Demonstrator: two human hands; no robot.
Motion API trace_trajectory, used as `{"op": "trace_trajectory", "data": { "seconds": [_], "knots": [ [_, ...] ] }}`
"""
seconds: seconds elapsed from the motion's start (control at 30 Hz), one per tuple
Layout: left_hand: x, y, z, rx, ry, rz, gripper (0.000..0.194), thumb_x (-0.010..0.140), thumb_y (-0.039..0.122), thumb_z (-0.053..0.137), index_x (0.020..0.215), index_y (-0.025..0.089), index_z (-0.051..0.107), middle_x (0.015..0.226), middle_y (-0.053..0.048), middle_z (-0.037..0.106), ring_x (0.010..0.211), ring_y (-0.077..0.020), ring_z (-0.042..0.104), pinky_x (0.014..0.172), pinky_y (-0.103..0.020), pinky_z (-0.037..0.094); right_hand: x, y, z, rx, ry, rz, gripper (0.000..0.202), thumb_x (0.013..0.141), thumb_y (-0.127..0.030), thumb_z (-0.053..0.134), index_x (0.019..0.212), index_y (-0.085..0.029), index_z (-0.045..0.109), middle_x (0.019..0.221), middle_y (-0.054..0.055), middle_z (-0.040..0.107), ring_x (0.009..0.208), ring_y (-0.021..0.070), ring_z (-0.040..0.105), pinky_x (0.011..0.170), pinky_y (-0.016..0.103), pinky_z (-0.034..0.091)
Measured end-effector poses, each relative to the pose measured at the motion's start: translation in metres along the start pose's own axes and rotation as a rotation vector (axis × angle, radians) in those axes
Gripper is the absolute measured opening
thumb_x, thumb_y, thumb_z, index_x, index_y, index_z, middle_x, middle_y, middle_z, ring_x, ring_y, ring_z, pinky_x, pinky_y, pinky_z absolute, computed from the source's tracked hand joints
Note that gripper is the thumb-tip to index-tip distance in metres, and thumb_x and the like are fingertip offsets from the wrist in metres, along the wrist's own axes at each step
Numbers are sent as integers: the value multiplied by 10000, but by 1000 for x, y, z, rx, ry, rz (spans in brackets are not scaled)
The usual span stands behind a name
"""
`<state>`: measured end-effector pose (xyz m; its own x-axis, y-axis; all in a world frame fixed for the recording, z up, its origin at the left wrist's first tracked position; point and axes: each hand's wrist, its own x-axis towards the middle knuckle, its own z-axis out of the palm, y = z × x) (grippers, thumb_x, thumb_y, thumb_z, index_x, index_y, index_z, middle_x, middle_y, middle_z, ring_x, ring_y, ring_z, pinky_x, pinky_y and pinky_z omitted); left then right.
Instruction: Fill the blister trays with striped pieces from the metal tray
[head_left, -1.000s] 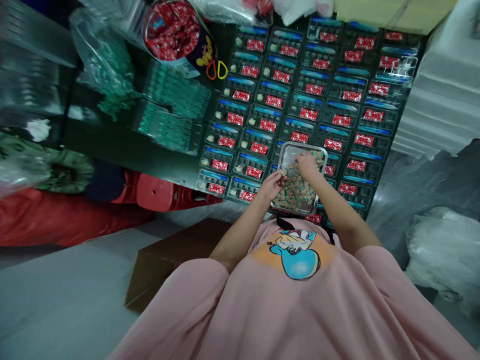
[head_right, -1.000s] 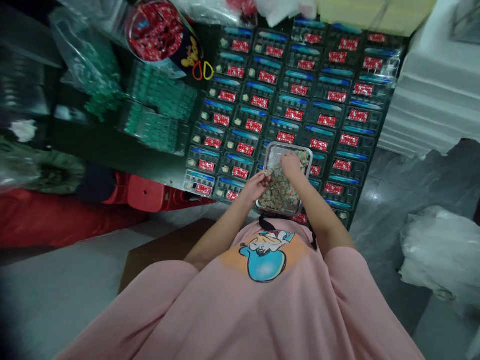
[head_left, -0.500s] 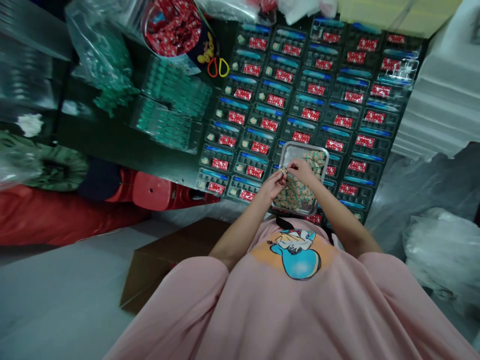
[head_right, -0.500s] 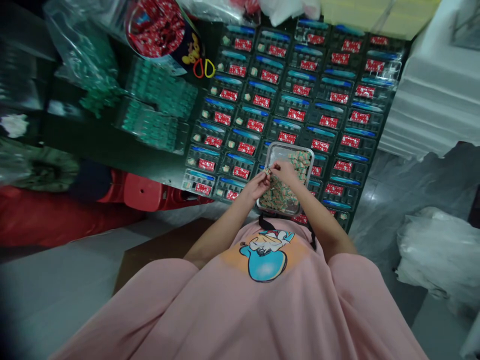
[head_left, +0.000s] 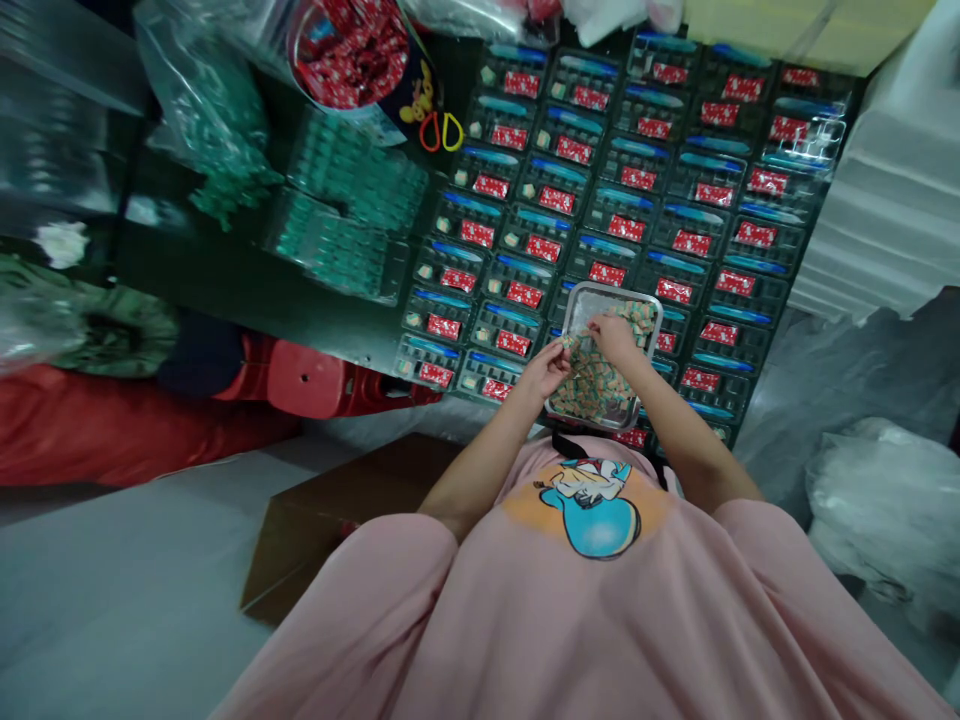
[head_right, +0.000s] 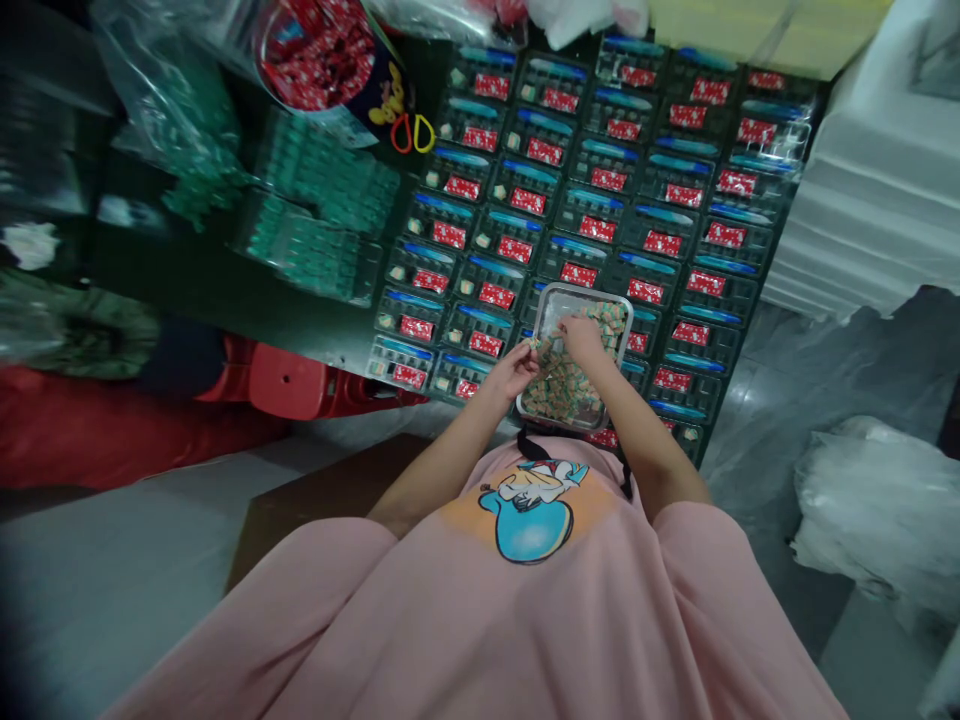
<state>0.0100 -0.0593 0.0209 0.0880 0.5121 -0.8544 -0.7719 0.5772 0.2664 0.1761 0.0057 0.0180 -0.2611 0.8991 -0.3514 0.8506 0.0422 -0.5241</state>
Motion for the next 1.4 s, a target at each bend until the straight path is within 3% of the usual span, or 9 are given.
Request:
{"op": "trace_trajectory", "data": {
  "seconds": [0.1, 0.2, 0.47, 0.63, 0.77, 0.97, 1.07, 1.2, 1.4],
  "knots": [
    [-2, 2, 1, -17, -15, -14, 156, 795, 18, 640, 831, 169, 660, 643, 21, 652, 582, -58, 626, 524, -142, 419, 4, -7, -1, -225, -57, -28, 197, 917, -271, 576, 1000, -155, 712, 1049, 168, 693, 1014, 264, 616, 866, 350, 449],
    [-5, 2, 2, -17, -35, -19, 151, 801, 24, 639, 829, 172, 651, 641, 28, 645, 567, -52, 614, 517, -142, 404, 6, -12, -1, -323, -102, -48, 215, 928, -235, 533, 1015, -148, 710, 1083, 180, 667, 1068, 293, 586, 869, 373, 439],
    [-11, 0, 5, -19, -41, -45, 156, 800, 23, 635, 813, 178, 638, 659, 29, 638, 598, -61, 612, 558, -165, 405, 2, -15, -5, -359, -111, -204, 320, 948, -166, 434, 1175, -142, 657, 1185, 192, 623, 1122, 281, 531, 925, 385, 406],
    [-13, 1, 3, -29, -44, -41, 152, 821, 31, 613, 798, 180, 637, 641, 25, 632, 602, -69, 613, 563, -174, 410, 8, -18, -6, -333, -100, -213, 301, 906, -94, 443, 1061, -104, 701, 1139, 229, 642, 1093, 306, 551, 946, 438, 395],
    [-13, 0, 2, -2, -22, -15, 144, 810, 40, 637, 802, 183, 640, 640, 25, 635, 614, -76, 624, 576, -179, 428, 5, -9, -3, -164, -64, -245, 219, 861, -83, 513, 954, -116, 709, 1033, 187, 682, 1016, 261, 581, 910, 363, 412],
    [-6, -8, 1, 54, -28, 33, 154, 784, 65, 680, 884, 178, 651, 700, 12, 676, 650, -87, 639, 633, -198, 465, -17, -5, 13, 434, 79, -41, 154, 805, -189, 583, 904, -163, 698, 788, 18, 682, 731, 154, 592, 743, 270, 460],
    [-4, -14, 4, 75, -67, 42, 205, 778, 61, 667, 950, 173, 661, 726, 12, 687, 667, -90, 640, 663, -211, 476, -27, -8, 20, 645, 73, -12, 140, 754, -178, 578, 831, -172, 694, 744, -8, 674, 704, 144, 596, 733, 267, 471],
    [-5, -20, 8, 112, -95, 68, 183, 783, 61, 656, 937, 160, 659, 713, 10, 682, 650, -90, 633, 630, -206, 460, -34, -4, 24, 789, 85, 37, 150, 729, -159, 571, 825, -172, 685, 776, -7, 681, 737, 146, 614, 767, 278, 484],
    [-6, -28, 14, 156, -71, 106, 218, 735, 76, 725, 916, 178, 658, 742, 15, 697, 676, -96, 654, 641, -204, 474, -42, 3, 20, 818, 83, 30, 144, 749, -150, 574, 836, -172, 687, 795, -8, 697, 768, 146, 627, 790, 279, 493]
  ]
}}
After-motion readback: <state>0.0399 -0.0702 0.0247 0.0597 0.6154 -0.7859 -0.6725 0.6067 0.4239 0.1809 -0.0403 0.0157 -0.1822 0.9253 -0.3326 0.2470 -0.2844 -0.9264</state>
